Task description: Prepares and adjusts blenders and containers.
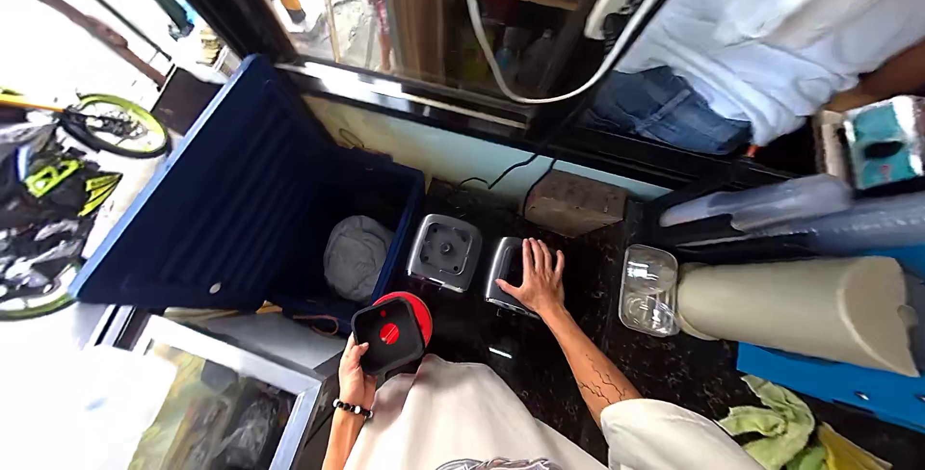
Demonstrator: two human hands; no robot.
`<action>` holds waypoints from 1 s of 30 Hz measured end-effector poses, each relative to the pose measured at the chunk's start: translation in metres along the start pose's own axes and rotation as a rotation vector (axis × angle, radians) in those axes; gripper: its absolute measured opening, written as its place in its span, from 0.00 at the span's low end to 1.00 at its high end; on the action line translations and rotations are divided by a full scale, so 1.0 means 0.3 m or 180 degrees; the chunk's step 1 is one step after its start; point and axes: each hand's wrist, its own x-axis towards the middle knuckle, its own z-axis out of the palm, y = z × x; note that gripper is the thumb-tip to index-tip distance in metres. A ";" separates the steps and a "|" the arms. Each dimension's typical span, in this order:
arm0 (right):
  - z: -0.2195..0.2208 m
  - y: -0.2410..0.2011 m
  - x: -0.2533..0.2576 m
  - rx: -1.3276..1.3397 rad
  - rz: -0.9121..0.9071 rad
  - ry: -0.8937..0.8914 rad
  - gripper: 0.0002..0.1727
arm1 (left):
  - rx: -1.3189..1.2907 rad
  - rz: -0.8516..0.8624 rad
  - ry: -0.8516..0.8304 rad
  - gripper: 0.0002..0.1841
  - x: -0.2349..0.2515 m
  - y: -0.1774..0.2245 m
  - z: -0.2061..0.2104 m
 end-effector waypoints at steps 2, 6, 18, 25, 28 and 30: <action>-0.013 0.003 0.027 0.0040 -0.0021 -0.0005 0.74 | -0.0021 0.0075 0.0001 0.25 0.009 0.010 0.017; -0.035 -0.035 0.009 0.0268 0.0086 -0.0205 0.74 | -0.0120 0.0084 -0.0217 0.28 0.048 -0.008 0.032; -0.193 -0.613 -0.122 0.1660 -0.0098 -0.0707 0.89 | 0.0128 0.0542 -0.0675 0.44 0.095 -0.140 0.349; -0.213 -0.550 0.105 0.0448 -0.0593 -0.0864 0.82 | 0.0999 -0.0091 -0.1193 0.39 0.204 -0.123 0.361; -0.165 -0.521 0.213 0.0050 -0.0468 -0.1142 0.80 | 0.1124 -0.0103 -0.1070 0.32 0.224 -0.109 0.336; -0.136 -0.518 0.251 0.0074 -0.0457 -0.1281 0.80 | 0.1135 -0.0104 -0.1219 0.26 0.232 -0.095 0.301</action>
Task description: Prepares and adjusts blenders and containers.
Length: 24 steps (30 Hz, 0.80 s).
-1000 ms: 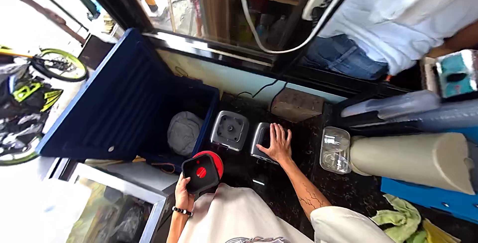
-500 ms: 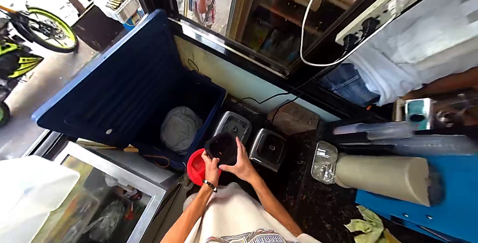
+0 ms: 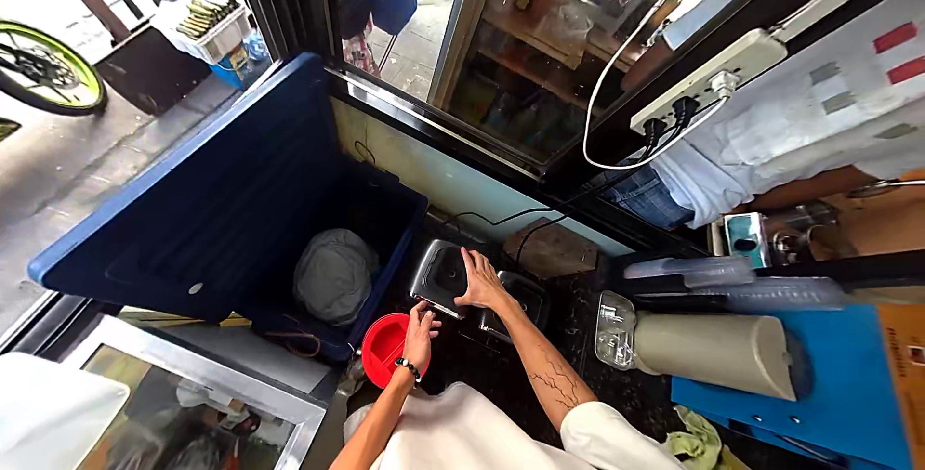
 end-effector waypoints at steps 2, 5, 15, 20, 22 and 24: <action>0.007 -0.009 0.018 0.0018 -0.0070 -0.0034 0.79 | 0.0101 0.0070 -0.0092 0.22 -0.001 0.002 -0.038; 0.011 -0.011 0.029 -0.0067 -0.0002 -0.0138 0.80 | 0.0315 0.0214 0.0001 0.19 0.015 0.013 -0.075; -0.001 -0.031 0.043 0.0350 0.0171 -0.0266 0.80 | 0.2520 0.0548 0.0319 0.25 0.325 0.199 0.001; -0.006 -0.017 0.045 0.1310 0.0185 -0.0158 0.72 | 0.3093 0.0226 0.0314 0.32 0.519 0.255 0.087; 0.008 -0.018 0.057 0.2268 0.0431 0.0217 0.52 | 0.3094 0.0225 0.0145 0.32 0.577 0.225 0.092; 0.087 -0.039 0.087 0.2247 0.0685 0.0838 0.33 | 0.3174 0.0373 0.0154 0.31 0.598 0.185 0.087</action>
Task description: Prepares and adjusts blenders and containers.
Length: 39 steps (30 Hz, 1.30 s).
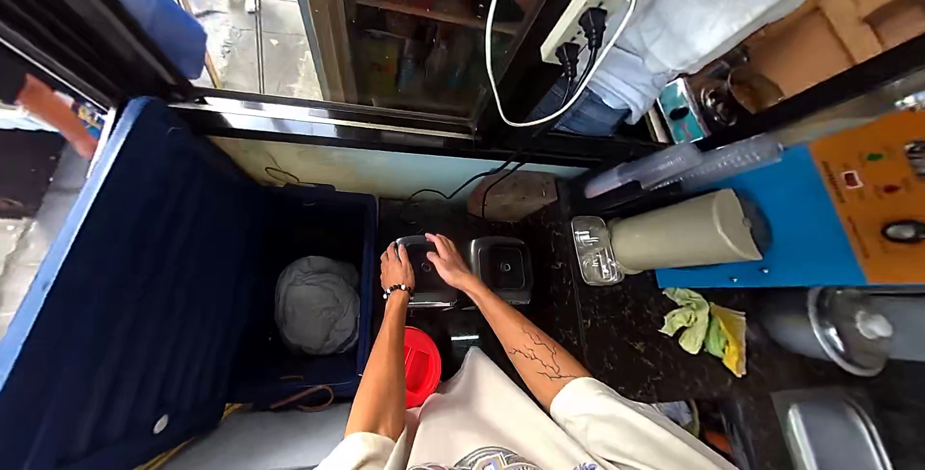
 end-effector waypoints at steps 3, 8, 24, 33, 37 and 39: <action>0.145 0.040 -0.009 -0.1347 -0.0171 0.0637 0.37 | 0.0256 -0.0026 0.0181 0.30 0.005 -0.011 0.024; 0.184 0.041 -0.008 -0.1687 -0.0205 0.0856 0.43 | 0.0237 -0.0025 0.0281 0.32 0.020 -0.023 0.034; 0.098 0.049 0.001 -0.0032 -0.0427 0.1514 0.32 | 0.0177 -0.0146 0.0139 0.32 0.013 0.082 0.001; 0.191 0.269 -0.553 0.1312 -0.0122 -0.0302 0.21 | 0.0162 -0.0837 -0.0185 0.32 -0.327 -0.253 -0.209; 0.293 0.280 -0.599 0.2066 0.0710 -0.1231 0.37 | -0.0702 -0.1424 0.0202 0.34 -0.540 -0.370 -0.130; 0.314 0.276 -0.588 0.2068 0.0858 -0.1279 0.43 | -0.1264 -0.1534 0.0548 0.34 -0.615 -0.415 -0.077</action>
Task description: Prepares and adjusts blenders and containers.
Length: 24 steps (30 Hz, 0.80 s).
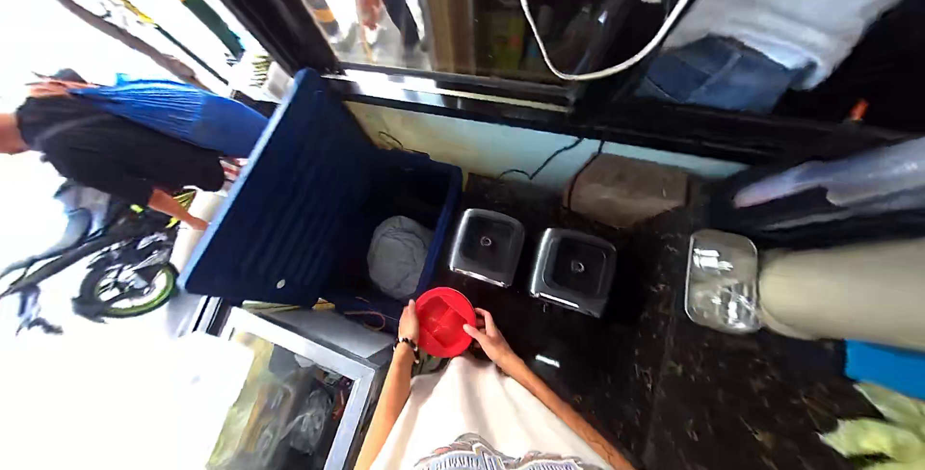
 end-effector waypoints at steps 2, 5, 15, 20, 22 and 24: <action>-0.005 -0.001 0.005 -0.0050 0.0073 0.0034 0.44 | -0.0418 -0.0064 0.0324 0.34 -0.020 -0.084 0.024; -0.006 -0.061 0.004 0.0061 0.0211 0.0022 0.39 | -0.0973 -0.0082 0.0432 0.34 -0.030 -0.138 0.034; -0.274 -0.030 -0.233 -0.0267 -0.0134 0.0067 0.30 | -0.1441 -0.0400 -0.0102 0.37 -0.430 -0.090 0.140; -0.527 -0.143 -0.697 -0.0292 -0.0628 0.1020 0.31 | -0.1032 0.0547 -0.1017 0.23 -0.726 0.134 0.283; -0.624 -0.163 -0.887 -0.0283 -0.0881 0.1623 0.33 | -0.0846 0.0863 -0.1598 0.22 -0.841 0.222 0.363; -0.652 -0.157 -1.064 -0.0166 -0.1204 0.2331 0.35 | -0.0527 0.1280 -0.2099 0.25 -0.955 0.286 0.414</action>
